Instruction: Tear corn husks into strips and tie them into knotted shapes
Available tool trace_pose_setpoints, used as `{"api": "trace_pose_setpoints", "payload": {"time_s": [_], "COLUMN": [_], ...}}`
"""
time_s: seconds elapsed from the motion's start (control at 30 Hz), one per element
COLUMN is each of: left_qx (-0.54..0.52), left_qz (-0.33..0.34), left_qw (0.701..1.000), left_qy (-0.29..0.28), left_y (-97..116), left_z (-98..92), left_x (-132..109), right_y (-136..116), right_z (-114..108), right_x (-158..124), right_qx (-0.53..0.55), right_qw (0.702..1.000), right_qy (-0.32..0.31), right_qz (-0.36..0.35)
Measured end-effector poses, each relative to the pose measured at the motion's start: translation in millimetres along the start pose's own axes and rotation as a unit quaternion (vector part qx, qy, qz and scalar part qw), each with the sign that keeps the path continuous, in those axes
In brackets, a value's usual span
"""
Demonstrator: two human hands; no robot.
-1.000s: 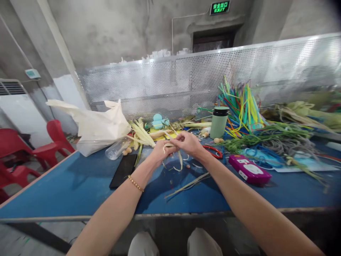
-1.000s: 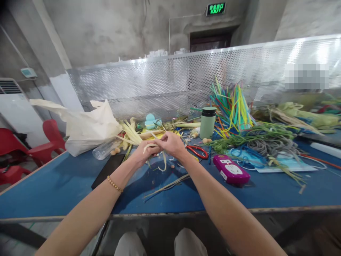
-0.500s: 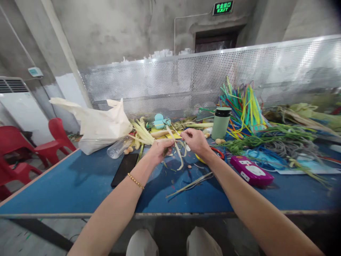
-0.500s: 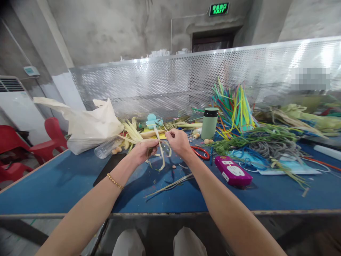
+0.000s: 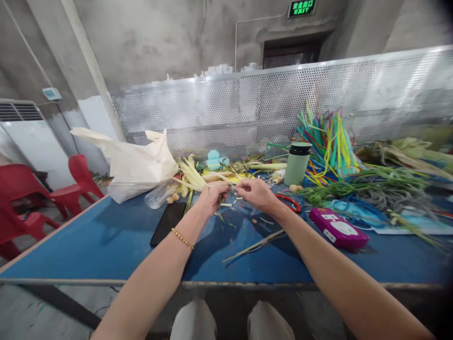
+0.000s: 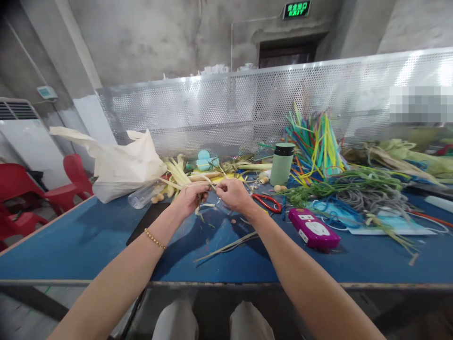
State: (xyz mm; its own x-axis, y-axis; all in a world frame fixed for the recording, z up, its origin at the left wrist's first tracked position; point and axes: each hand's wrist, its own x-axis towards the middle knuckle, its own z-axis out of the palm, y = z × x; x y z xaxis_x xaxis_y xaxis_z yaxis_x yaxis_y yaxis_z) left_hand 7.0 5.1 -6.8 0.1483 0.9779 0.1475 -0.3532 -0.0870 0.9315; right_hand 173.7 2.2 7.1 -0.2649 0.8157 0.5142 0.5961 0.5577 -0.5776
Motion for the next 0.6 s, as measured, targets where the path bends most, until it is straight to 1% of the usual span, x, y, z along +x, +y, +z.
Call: {"api": "trace_pose_setpoints", "payload": {"time_s": [0.1,0.23,0.47,0.6], "left_qx": [0.007,0.021,0.021,0.022], "left_qz": [-0.007,-0.009,0.013,0.007], "left_qw": [1.0,1.0,1.0,1.0], "left_qy": [-0.006,-0.01,-0.01,-0.002], "left_y": [1.5,3.6,3.2,-0.1], "left_z": [1.2,3.8,4.5,4.1], "left_x": [-1.2,-4.2,-5.4,-3.9], "right_y": [0.4,-1.0,-3.4,0.3], "right_z": [0.0,-1.3,-3.5,0.7], "right_x": [0.1,-1.0,-3.7,-1.0], "right_qx": [0.088,0.165,0.183,0.157], "right_qw": [0.995,0.985,0.98,0.986], "right_qy": [-0.033,-0.031,-0.061,-0.042], "right_qz": [0.035,0.045,0.043,0.042]}}
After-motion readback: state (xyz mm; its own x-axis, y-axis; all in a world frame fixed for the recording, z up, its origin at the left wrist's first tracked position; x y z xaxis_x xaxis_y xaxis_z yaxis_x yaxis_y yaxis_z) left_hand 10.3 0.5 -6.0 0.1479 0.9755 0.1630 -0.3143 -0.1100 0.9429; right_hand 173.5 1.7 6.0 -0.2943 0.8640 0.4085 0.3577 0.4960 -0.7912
